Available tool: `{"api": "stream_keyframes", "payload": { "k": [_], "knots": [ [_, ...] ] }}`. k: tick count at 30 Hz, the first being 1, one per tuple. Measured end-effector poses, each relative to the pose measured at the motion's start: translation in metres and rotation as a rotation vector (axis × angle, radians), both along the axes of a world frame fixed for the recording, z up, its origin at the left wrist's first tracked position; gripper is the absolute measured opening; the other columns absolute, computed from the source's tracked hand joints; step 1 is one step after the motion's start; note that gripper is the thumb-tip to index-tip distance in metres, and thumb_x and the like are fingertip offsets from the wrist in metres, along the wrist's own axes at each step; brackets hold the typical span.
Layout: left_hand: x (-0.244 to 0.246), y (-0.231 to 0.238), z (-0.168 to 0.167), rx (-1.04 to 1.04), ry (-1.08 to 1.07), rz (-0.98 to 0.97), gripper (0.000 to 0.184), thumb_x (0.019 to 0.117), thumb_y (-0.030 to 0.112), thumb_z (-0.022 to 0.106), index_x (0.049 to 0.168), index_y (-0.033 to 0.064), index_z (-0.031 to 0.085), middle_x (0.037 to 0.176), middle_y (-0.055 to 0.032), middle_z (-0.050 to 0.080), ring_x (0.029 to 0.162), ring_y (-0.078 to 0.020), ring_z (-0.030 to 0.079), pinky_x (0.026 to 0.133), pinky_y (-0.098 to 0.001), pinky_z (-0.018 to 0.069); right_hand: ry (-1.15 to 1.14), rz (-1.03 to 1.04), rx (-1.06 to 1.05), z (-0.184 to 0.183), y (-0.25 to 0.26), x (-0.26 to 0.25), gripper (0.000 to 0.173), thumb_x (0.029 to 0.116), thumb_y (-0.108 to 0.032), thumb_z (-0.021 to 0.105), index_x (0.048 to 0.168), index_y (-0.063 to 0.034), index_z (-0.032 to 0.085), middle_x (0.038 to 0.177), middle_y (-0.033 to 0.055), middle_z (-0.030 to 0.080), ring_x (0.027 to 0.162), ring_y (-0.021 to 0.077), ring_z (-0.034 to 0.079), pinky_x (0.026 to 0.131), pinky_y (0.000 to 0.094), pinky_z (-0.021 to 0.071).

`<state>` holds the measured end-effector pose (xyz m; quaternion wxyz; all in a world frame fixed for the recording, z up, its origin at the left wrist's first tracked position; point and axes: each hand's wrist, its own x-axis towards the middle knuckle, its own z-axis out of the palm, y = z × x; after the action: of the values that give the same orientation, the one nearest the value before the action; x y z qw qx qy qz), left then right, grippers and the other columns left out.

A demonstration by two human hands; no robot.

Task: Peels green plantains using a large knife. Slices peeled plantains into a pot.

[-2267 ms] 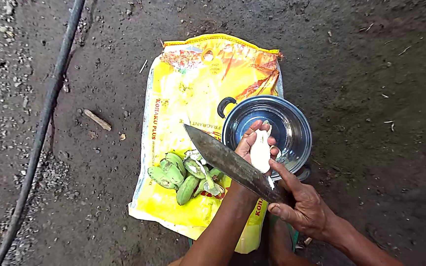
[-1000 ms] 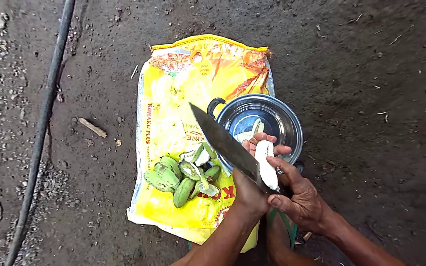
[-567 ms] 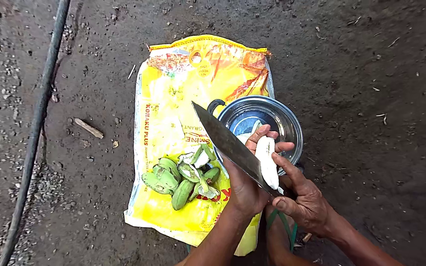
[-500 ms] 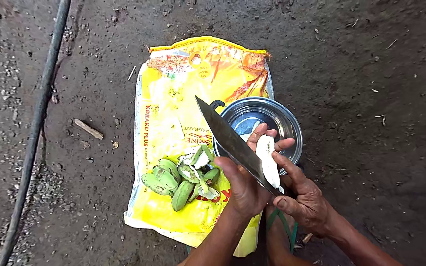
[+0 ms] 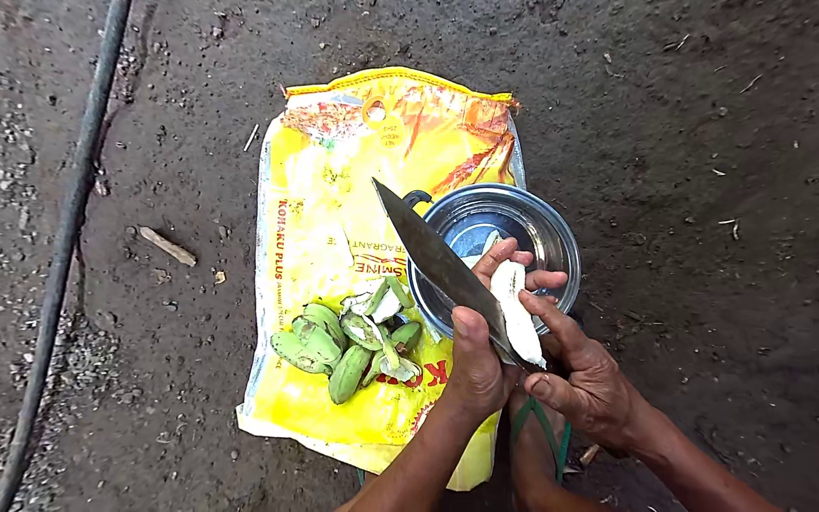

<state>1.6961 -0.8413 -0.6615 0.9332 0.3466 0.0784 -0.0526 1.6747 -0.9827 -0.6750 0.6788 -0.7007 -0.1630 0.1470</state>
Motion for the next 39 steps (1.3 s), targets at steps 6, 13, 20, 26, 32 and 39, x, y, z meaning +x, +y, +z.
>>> {"api": "stream_keyframes", "payload": {
  "k": [6, 13, 20, 26, 32, 39],
  "knots": [
    [-0.001, -0.002, 0.003, 0.033, 0.032, -0.016, 0.087, 0.0751, 0.078, 0.066, 0.136, 0.0159, 0.059, 0.114, -0.0055, 0.072, 0.101, -0.0163, 0.071, 0.087, -0.0313, 0.0587, 0.009, -0.002, 0.006, -0.002, -0.003, 0.000, 0.071, 0.1018, -0.047, 0.057, 0.153, -0.0006, 0.039, 0.097, 0.0007, 0.072, 0.082, -0.0073, 0.064, 0.073, 0.0133, 0.0553],
    [0.000, 0.002, 0.000, 0.003, 0.000, -0.039, 0.084, 0.0773, 0.076, 0.066, 0.134, 0.0148, 0.061, 0.116, -0.0072, 0.071, 0.104, -0.0180, 0.070, 0.088, -0.0320, 0.0585, 0.030, 0.015, 0.014, 0.000, -0.003, -0.001, 0.074, 0.1023, -0.048, 0.055, 0.155, 0.0002, 0.036, 0.103, 0.0015, 0.073, 0.086, -0.0069, 0.065, 0.078, 0.0141, 0.0559],
    [0.000, 0.000, 0.000, 0.003, 0.063, -0.034, 0.082, 0.0779, 0.078, 0.063, 0.133, 0.0175, 0.063, 0.116, -0.0053, 0.072, 0.108, -0.0179, 0.069, 0.091, -0.0323, 0.0577, -0.001, -0.019, -0.061, -0.003, -0.002, 0.000, 0.069, 0.1026, -0.044, 0.056, 0.153, 0.0007, 0.040, 0.100, 0.0017, 0.073, 0.082, -0.0075, 0.064, 0.074, 0.0132, 0.0555],
    [0.000, 0.002, 0.001, -0.021, 0.083, -0.049, 0.079, 0.0801, 0.076, 0.064, 0.132, 0.0161, 0.062, 0.117, -0.0048, 0.071, 0.112, -0.0184, 0.068, 0.096, -0.0341, 0.0564, 0.003, -0.023, -0.102, -0.002, -0.004, 0.003, 0.068, 0.1028, -0.045, 0.055, 0.151, 0.0007, 0.043, 0.096, 0.0000, 0.072, 0.081, -0.0095, 0.061, 0.074, 0.0113, 0.0533],
    [0.001, 0.006, 0.000, -0.036, 0.057, -0.077, 0.074, 0.0870, 0.072, 0.060, 0.130, 0.0123, 0.063, 0.114, -0.0076, 0.073, 0.114, -0.0212, 0.068, 0.100, -0.0368, 0.0549, -0.003, -0.033, -0.092, -0.003, -0.005, 0.003, 0.066, 0.1031, -0.045, 0.055, 0.149, 0.0007, 0.046, 0.097, -0.0004, 0.073, 0.082, -0.0107, 0.061, 0.075, 0.0100, 0.0524],
    [0.002, 0.006, -0.001, -0.058, 0.110, -0.076, 0.071, 0.0899, 0.070, 0.058, 0.129, 0.0107, 0.063, 0.112, -0.0090, 0.073, 0.112, -0.0218, 0.069, 0.098, -0.0363, 0.0559, -0.030, -0.056, -0.122, -0.010, -0.005, 0.004, 0.064, 0.1030, -0.043, 0.055, 0.148, 0.0015, 0.048, 0.100, 0.0019, 0.073, 0.085, -0.0089, 0.063, 0.078, 0.0116, 0.0537]
  ]
}}
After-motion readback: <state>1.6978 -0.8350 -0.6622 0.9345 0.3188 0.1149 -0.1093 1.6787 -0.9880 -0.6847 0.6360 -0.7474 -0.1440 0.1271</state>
